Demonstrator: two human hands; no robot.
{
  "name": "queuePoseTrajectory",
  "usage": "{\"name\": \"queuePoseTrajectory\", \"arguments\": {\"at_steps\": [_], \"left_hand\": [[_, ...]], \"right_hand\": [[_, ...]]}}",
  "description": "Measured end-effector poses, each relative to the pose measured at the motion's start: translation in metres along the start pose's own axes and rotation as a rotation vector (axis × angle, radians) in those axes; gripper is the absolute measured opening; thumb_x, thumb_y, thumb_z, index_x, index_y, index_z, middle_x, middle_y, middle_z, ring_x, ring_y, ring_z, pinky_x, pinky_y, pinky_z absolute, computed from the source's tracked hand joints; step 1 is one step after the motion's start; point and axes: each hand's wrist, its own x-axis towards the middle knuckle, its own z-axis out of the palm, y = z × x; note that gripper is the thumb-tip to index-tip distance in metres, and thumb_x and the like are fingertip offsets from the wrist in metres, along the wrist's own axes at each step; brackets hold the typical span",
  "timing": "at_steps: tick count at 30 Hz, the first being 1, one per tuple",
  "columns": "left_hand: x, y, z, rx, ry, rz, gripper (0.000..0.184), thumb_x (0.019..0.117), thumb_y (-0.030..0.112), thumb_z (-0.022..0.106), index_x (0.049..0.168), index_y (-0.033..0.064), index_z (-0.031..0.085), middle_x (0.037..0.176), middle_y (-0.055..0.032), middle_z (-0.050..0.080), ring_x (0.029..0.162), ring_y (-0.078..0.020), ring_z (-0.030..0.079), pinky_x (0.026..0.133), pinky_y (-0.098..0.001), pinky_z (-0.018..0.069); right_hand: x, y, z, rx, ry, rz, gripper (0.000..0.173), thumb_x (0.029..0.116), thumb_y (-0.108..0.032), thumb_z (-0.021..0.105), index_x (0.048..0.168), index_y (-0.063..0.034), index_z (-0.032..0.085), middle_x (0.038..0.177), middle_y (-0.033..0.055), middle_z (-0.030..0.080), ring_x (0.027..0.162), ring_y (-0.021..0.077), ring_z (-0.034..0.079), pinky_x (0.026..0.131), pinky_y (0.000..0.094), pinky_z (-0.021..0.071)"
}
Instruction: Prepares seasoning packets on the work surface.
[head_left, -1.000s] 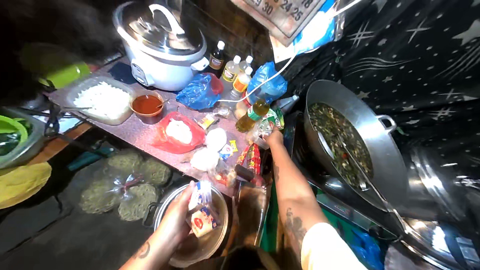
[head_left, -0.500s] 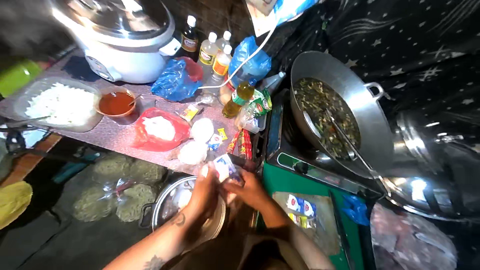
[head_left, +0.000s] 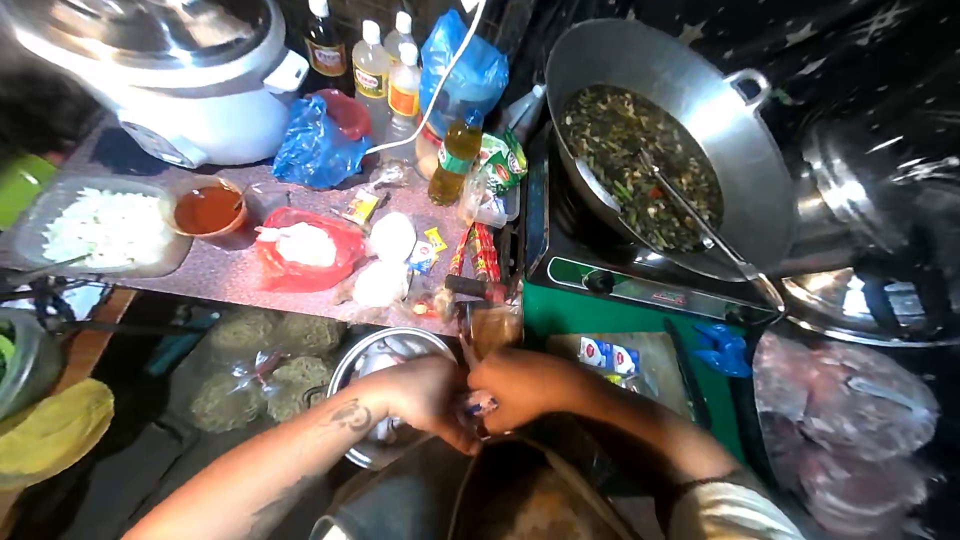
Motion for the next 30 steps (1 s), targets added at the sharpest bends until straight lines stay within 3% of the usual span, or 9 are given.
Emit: {"name": "queuePoseTrajectory", "arguments": {"at_steps": [3,7,11,13,15,17,21,26,30], "left_hand": [[-0.003,-0.009,0.015,0.002,0.08,0.002,0.037,0.0885,0.039,0.079,0.091,0.0043,0.07,0.073,-0.0076,0.064,0.068,-0.0212,0.062,0.065,-0.0466,0.0527],[-0.014,-0.005,0.022,-0.118,0.116,-0.143,0.027,0.0953,0.032,0.073,0.106,0.0072,0.074,0.086,-0.0097,0.07,0.078,-0.0231,0.066,0.075,-0.0497,0.0547],[-0.02,-0.034,0.039,-0.417,0.305,-0.143,0.02,0.0974,0.028,0.07,0.106,0.0107,0.076,0.095,0.002,0.073,0.084,-0.003,0.066,0.081,-0.0294,0.0561],[-0.02,-0.047,0.048,-0.752,0.489,-0.19,0.013,0.0999,0.016,0.064,0.105,0.0064,0.072,0.093,0.0037,0.071,0.082,-0.0015,0.066,0.079,-0.024,0.0567],[-0.02,-0.052,0.051,-1.115,0.681,-0.319,0.018,0.106,0.017,0.055,0.111,0.0042,0.067,0.09,-0.0018,0.072,0.077,-0.0093,0.07,0.071,-0.028,0.0602],[-0.017,-0.059,0.048,-1.356,0.813,-0.42,0.029,0.1104,0.03,0.046,0.118,0.0054,0.061,0.088,-0.0073,0.072,0.07,-0.0144,0.07,0.06,-0.0291,0.0605],[-0.019,-0.07,0.044,-1.499,0.923,-0.423,0.04,0.1107,0.039,0.042,0.119,0.0052,0.061,0.09,-0.0108,0.071,0.068,-0.0167,0.07,0.055,-0.0292,0.0591],[-0.031,-0.07,0.042,-1.461,0.969,-0.326,0.03,0.1114,0.027,0.042,0.121,0.0063,0.061,0.091,-0.0098,0.073,0.069,-0.0151,0.071,0.057,-0.0282,0.0603],[-0.041,-0.082,0.05,-1.426,1.025,-0.313,0.028,0.1095,0.024,0.044,0.125,0.0066,0.06,0.096,-0.0101,0.074,0.073,-0.0157,0.072,0.059,-0.0286,0.0606]], "right_hand": [[0.004,0.015,0.01,0.077,0.047,-0.068,0.029,0.0947,-0.02,0.07,0.104,0.0072,0.067,0.095,0.0242,0.067,0.092,0.0387,0.065,0.081,0.0574,0.05],[0.008,0.038,0.032,0.294,0.156,-0.14,0.029,0.095,-0.016,0.07,0.107,0.0097,0.067,0.093,0.0253,0.068,0.086,0.0365,0.066,0.08,0.0548,0.0518],[0.0,0.061,0.055,0.619,0.403,-0.069,0.026,0.0903,-0.015,0.073,0.102,0.007,0.068,0.086,0.0122,0.067,0.075,0.0111,0.062,0.071,0.0287,0.0528],[-0.006,0.063,0.043,0.758,0.5,0.07,0.024,0.0931,-0.014,0.072,0.108,0.0042,0.067,0.092,0.0074,0.068,0.08,0.0059,0.065,0.077,0.0244,0.0564],[0.0,0.065,0.024,0.894,0.695,0.18,0.025,0.0938,-0.009,0.071,0.113,0.0058,0.066,0.097,0.0118,0.069,0.086,0.0133,0.068,0.083,0.0324,0.0581],[0.018,0.077,0.002,0.995,0.959,0.225,0.025,0.0949,-0.008,0.071,0.116,0.0046,0.065,0.099,0.0139,0.07,0.088,0.0185,0.068,0.083,0.0381,0.0587],[0.067,0.116,-0.073,0.817,1.428,0.278,0.033,0.0929,-0.019,0.075,0.116,0.002,0.066,0.1,0.0151,0.072,0.089,0.0229,0.071,0.083,0.0446,0.0604],[0.11,0.142,-0.165,0.657,1.602,0.611,0.046,0.0991,-0.032,0.067,0.13,0.0014,0.061,0.118,0.0238,0.069,0.112,0.0376,0.067,0.099,0.0559,0.0513],[0.154,0.192,-0.184,0.475,1.559,0.594,0.045,0.1007,-0.026,0.065,0.136,0.0009,0.058,0.134,0.0257,0.061,0.127,0.0397,0.059,0.108,0.055,0.0479]]}}
